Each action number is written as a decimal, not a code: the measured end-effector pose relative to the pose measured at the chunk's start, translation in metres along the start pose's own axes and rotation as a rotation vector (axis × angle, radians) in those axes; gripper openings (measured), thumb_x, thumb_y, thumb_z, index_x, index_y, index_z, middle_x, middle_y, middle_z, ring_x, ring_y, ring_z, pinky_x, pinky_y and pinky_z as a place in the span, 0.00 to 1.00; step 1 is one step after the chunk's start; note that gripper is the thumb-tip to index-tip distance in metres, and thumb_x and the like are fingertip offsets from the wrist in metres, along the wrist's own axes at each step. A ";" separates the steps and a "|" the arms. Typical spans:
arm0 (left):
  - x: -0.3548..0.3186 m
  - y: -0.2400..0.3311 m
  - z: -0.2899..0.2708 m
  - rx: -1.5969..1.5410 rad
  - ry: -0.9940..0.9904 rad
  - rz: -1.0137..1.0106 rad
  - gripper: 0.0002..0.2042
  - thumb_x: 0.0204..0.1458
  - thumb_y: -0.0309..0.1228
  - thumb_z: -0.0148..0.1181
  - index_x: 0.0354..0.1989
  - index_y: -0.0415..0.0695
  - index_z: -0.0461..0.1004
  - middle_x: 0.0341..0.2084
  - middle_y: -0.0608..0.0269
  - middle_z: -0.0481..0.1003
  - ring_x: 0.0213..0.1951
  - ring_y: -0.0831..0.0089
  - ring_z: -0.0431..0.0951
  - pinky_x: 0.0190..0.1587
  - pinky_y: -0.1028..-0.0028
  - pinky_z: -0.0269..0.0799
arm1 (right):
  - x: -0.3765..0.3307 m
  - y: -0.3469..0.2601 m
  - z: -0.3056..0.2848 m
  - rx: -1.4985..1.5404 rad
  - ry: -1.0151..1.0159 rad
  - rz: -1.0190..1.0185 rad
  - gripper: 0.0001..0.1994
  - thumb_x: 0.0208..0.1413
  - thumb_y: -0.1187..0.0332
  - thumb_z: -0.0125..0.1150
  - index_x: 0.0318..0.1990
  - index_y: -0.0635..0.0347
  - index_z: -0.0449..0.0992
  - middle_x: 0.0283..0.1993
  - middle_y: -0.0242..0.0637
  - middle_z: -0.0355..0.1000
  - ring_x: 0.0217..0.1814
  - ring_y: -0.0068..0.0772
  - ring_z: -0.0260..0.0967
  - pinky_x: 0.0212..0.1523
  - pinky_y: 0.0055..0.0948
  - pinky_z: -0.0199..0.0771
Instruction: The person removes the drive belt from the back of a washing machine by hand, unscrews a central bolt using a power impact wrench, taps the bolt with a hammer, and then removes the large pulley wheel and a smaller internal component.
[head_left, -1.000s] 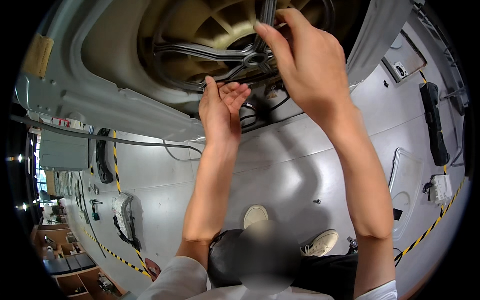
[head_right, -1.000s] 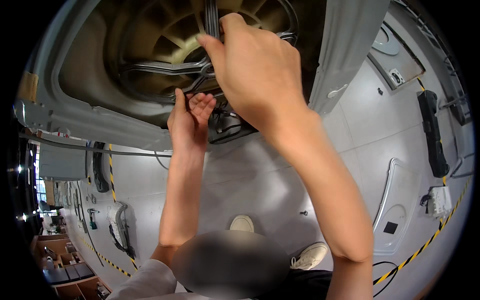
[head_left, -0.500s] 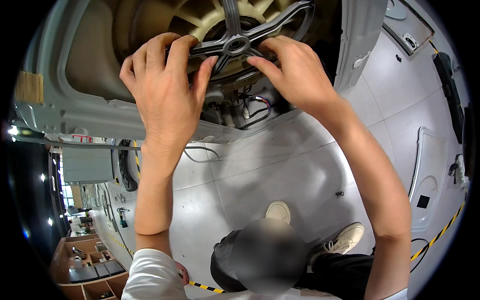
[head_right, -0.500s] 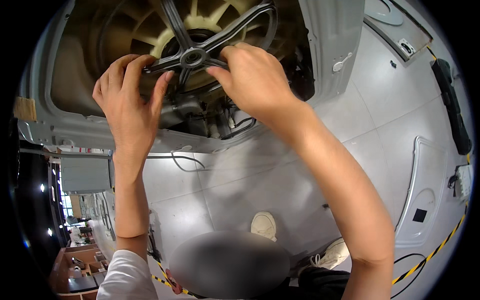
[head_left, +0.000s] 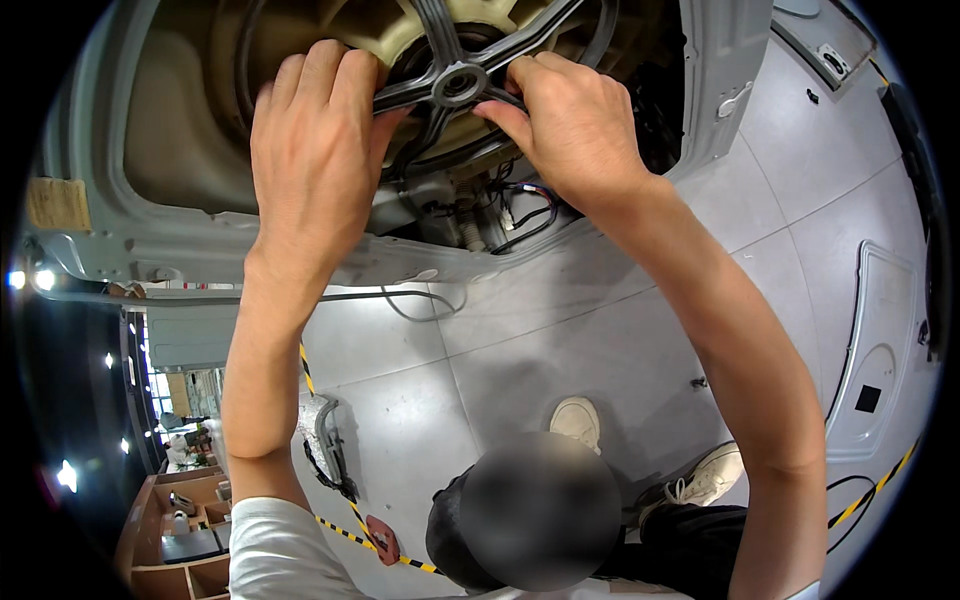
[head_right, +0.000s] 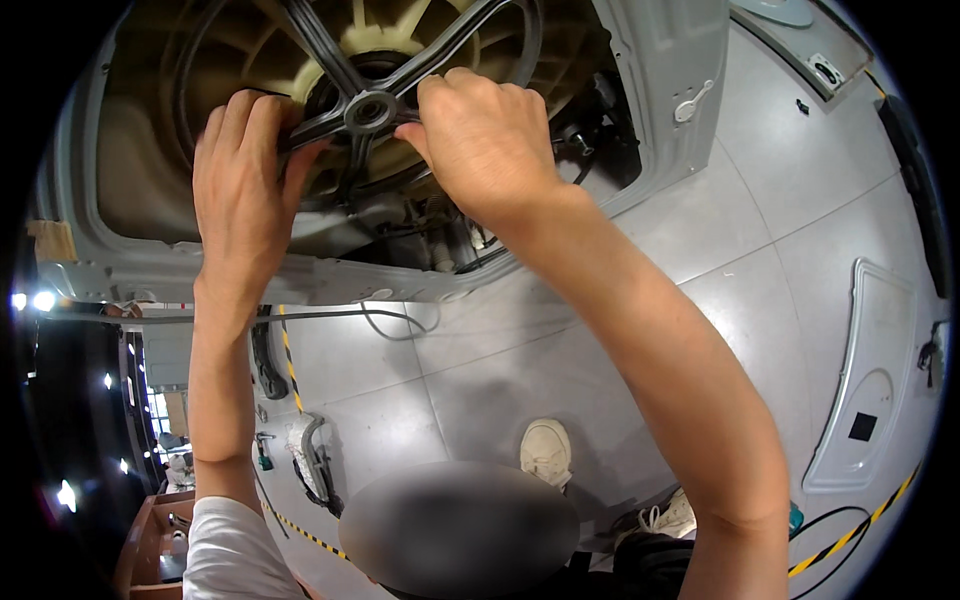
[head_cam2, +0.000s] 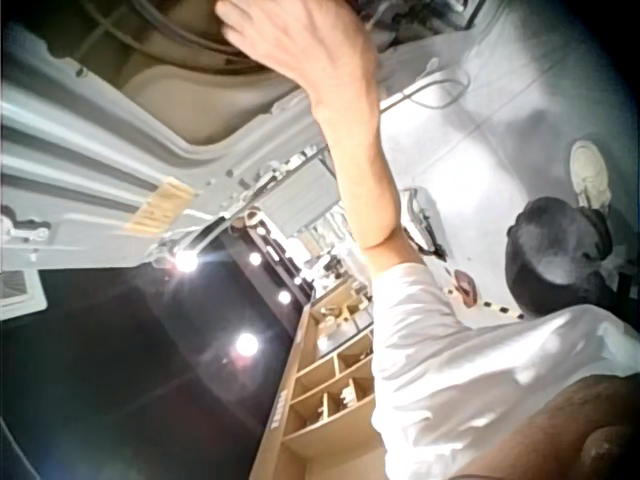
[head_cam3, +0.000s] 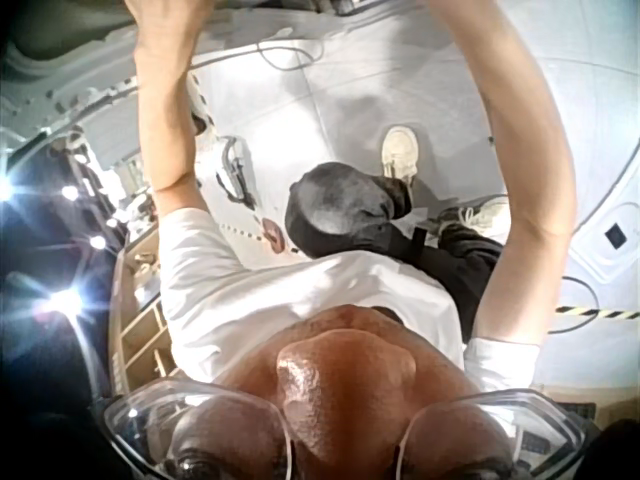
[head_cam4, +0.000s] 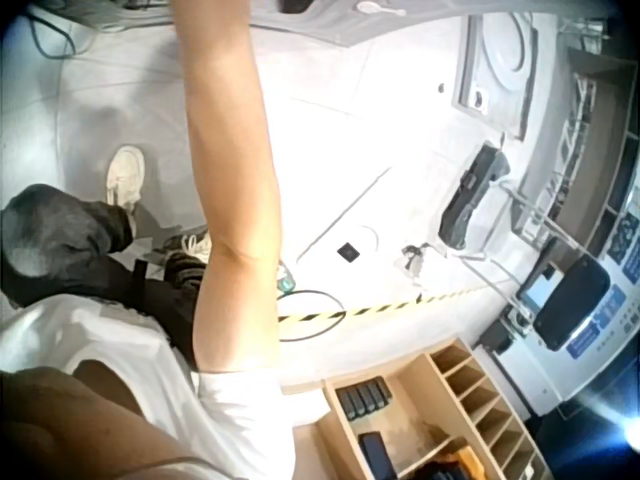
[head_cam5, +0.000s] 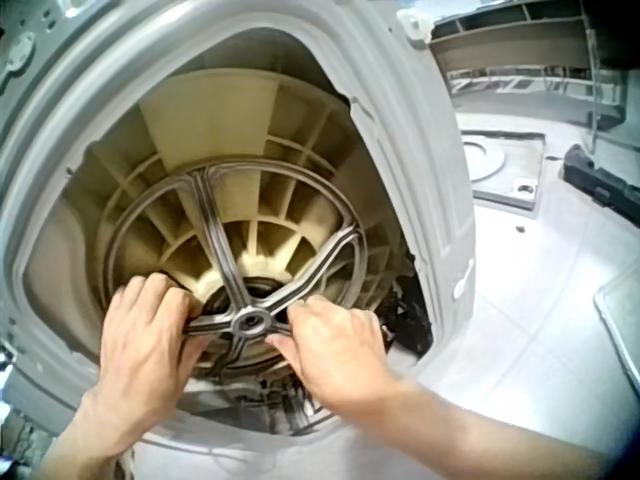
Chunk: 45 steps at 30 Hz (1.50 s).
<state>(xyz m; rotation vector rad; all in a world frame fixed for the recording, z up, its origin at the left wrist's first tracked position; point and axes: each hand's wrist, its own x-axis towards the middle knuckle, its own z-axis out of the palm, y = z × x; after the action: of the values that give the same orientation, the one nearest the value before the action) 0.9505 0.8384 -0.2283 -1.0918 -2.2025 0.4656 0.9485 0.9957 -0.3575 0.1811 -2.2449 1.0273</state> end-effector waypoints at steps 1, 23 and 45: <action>0.000 0.000 0.000 -0.011 0.005 0.005 0.12 0.42 0.27 0.64 0.33 0.42 0.68 0.30 0.61 0.68 0.34 0.59 0.67 0.36 0.64 0.62 | 0.000 0.000 0.000 0.000 0.013 -0.034 0.13 0.49 0.61 0.64 0.27 0.64 0.74 0.28 0.41 0.72 0.31 0.46 0.72 0.33 0.41 0.71; -0.002 -0.010 0.006 -0.016 0.050 0.049 0.15 0.36 0.26 0.67 0.32 0.44 0.67 0.30 0.62 0.67 0.34 0.60 0.68 0.35 0.65 0.64 | -0.007 0.004 -0.004 0.103 0.006 0.047 0.14 0.50 0.59 0.64 0.32 0.62 0.73 0.32 0.40 0.73 0.36 0.44 0.72 0.36 0.38 0.73; -0.001 -0.011 0.002 -0.011 0.011 0.051 0.12 0.42 0.30 0.64 0.34 0.42 0.69 0.31 0.61 0.68 0.35 0.59 0.67 0.35 0.64 0.62 | 0.003 0.002 -0.002 -0.059 -0.027 -0.114 0.08 0.45 0.68 0.63 0.29 0.63 0.72 0.28 0.42 0.73 0.32 0.43 0.74 0.31 0.40 0.72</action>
<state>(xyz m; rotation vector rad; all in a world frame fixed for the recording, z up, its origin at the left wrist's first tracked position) 0.9432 0.8313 -0.2240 -1.1563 -2.1741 0.4697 0.9461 0.9984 -0.3556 0.2955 -2.2579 0.9018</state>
